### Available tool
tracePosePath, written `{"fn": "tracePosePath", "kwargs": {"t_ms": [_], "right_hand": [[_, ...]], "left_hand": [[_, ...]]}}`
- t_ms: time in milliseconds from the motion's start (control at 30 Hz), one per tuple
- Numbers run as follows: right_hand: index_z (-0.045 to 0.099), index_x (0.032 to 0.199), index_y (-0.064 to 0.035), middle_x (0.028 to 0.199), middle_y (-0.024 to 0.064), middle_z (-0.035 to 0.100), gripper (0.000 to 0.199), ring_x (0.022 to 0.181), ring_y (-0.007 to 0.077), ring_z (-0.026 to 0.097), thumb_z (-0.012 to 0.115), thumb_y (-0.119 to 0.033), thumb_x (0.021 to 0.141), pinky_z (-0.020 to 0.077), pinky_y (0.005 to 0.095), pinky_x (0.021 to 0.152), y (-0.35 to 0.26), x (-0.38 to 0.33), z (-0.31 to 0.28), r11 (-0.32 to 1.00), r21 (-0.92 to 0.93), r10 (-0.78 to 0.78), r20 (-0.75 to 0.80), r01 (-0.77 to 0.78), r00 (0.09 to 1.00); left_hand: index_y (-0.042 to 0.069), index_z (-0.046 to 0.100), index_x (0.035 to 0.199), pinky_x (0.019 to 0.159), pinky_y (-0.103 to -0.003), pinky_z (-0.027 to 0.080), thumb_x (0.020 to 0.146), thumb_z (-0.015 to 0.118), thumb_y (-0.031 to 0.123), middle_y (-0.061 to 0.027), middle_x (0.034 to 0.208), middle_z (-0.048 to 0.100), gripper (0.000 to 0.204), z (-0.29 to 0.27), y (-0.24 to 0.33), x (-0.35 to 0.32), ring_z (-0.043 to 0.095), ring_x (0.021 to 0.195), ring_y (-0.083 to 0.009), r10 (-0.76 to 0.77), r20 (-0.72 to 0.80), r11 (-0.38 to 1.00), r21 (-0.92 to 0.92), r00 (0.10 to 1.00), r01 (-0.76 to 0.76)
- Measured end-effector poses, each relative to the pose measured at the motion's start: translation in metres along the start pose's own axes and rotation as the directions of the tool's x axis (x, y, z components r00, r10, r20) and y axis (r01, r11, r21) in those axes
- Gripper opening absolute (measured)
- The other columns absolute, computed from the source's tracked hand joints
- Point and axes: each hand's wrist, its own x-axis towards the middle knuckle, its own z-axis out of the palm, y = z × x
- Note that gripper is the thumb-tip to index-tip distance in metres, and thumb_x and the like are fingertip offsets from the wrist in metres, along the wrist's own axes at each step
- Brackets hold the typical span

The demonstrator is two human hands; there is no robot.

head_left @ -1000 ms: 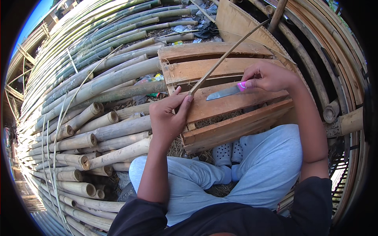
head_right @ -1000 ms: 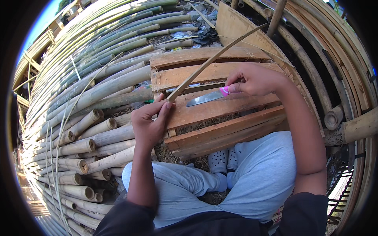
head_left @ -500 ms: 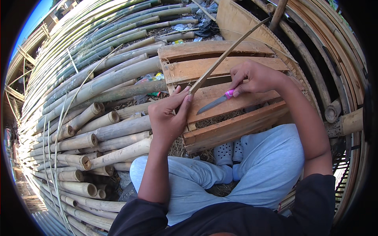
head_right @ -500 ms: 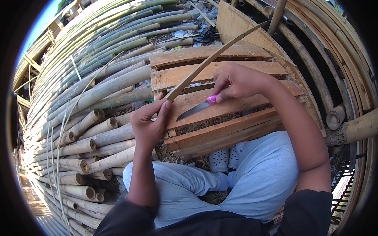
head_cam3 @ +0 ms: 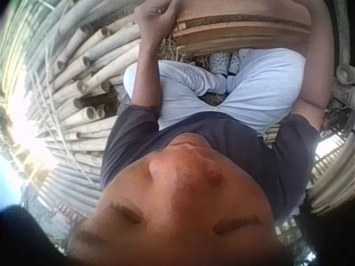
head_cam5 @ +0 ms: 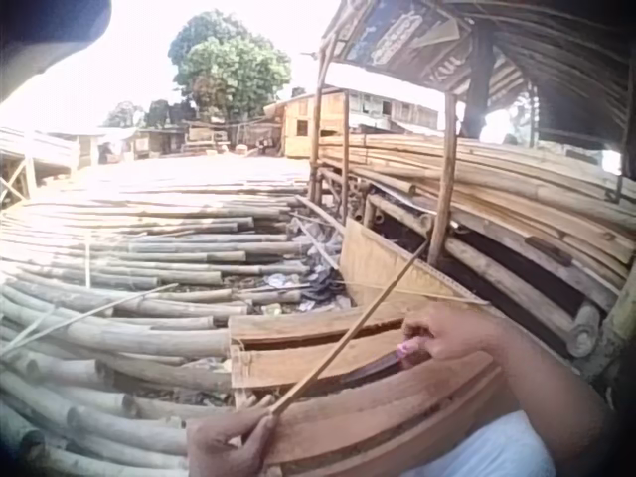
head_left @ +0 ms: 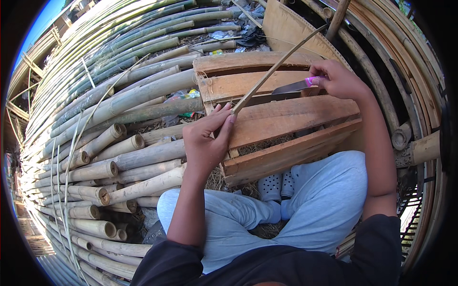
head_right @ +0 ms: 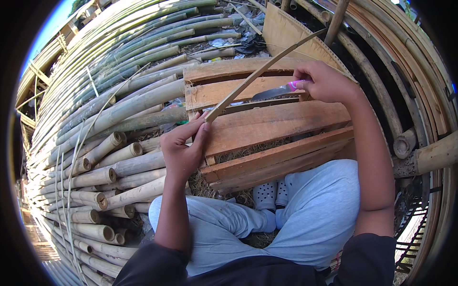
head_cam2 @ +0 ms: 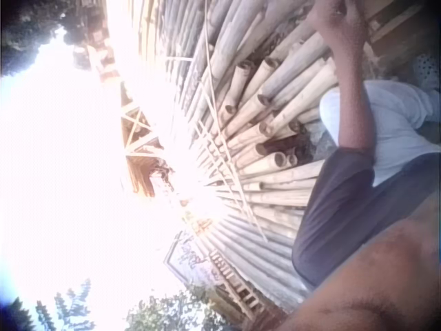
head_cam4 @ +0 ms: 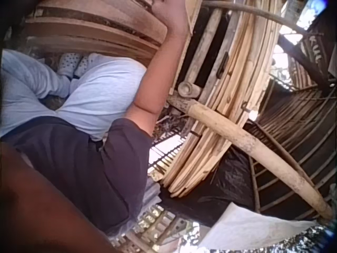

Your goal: The person is scraping and smoothing a bamboo strip using a small knife while sitting on a pile of bamboo poles.

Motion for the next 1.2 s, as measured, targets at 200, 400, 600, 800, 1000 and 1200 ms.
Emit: {"fn": "tracePosePath", "kwargs": {"t_ms": [200,400,600,800,1000,1200], "right_hand": [[0.06,0.101,0.0001,0.076,0.0074,0.064,0.024,0.07,0.015,0.058,0.064,-0.023,0.098,0.0467,0.0318,0.064,0.015,0.017,0.005,0.996,0.061,0.085,-0.387,-0.067,0.918],[0.065,0.108,-0.0029,0.076,0.0094,0.066,0.025,0.072,0.0152,0.062,0.066,-0.024,0.095,0.0491,0.033,0.067,-0.022,0.036,0.04,0.973,0.19,-0.019,-0.509,0.134,0.86],[0.071,0.09,-0.0009,0.071,0.009,0.065,0.022,0.067,0.0148,0.061,0.07,-0.023,0.093,0.0489,0.0326,0.065,-0.009,0.054,0.07,0.982,0.166,0.015,-0.543,0.09,0.84],[0.072,0.091,0.0011,0.073,0.0064,0.067,0.021,0.067,0.0108,0.059,0.071,-0.02,0.092,0.0485,0.0296,0.064,0.005,0.057,0.052,0.959,0.284,0.137,-0.505,0.014,0.852],[0.071,0.088,0.0037,0.071,0.0054,0.065,0.025,0.065,0.0104,0.058,0.072,-0.021,0.092,0.0478,0.0286,0.059,-0.017,0.052,0.062,0.935,0.35,0.105,-0.418,0.054,0.902],[0.071,0.085,0.0036,0.067,0.0056,0.063,0.027,0.059,0.0105,0.056,0.074,-0.023,0.091,0.0465,0.0295,0.056,-0.016,0.05,0.063,0.949,0.313,0.168,-0.406,-0.036,0.899]], "left_hand": [[0.0,0.076,0.102,0.105,-0.039,0.051,0.092,0.07,0.009,-0.0129,0.08,0.074,0.015,-0.003,0.001,0.001,0.07,0.076,-0.0106,-0.037,0.083,0.998,0.045,0.996,0.033],[-0.003,0.073,0.103,0.107,-0.045,0.049,0.091,0.066,0.005,-0.0211,0.099,0.074,0.016,-0.004,0.006,0.003,0.073,0.1,-0.0322,-0.02,0.14,0.999,0.046,0.99,0.013],[-0.004,0.073,0.102,0.107,-0.047,0.049,0.091,0.066,0.003,-0.0212,0.097,0.074,0.015,-0.003,0.001,0.002,0.069,0.108,-0.0334,0.029,0.148,0.999,0.034,0.989,-0.034],[-0.002,0.073,0.107,0.111,-0.046,0.045,0.091,0.065,0.001,-0.0185,0.101,0.075,0.018,-0.004,0.001,0.003,0.071,0.108,-0.0276,0.028,0.195,0.998,0.041,0.98,-0.037],[-0.004,0.073,0.101,0.111,-0.048,0.044,0.089,0.066,0.002,-0.0226,0.1,0.073,0.016,-0.003,0.0,0.0,0.069,0.109,-0.0332,-0.012,0.166,0.999,0.05,0.986,0.004],[-0.004,0.073,0.101,0.113,-0.049,0.042,0.089,0.066,0.002,-0.0231,0.1,0.073,0.015,-0.003,0.005,-0.001,0.069,0.109,-0.0332,0.01,0.176,0.997,0.075,0.984,-0.023]]}}
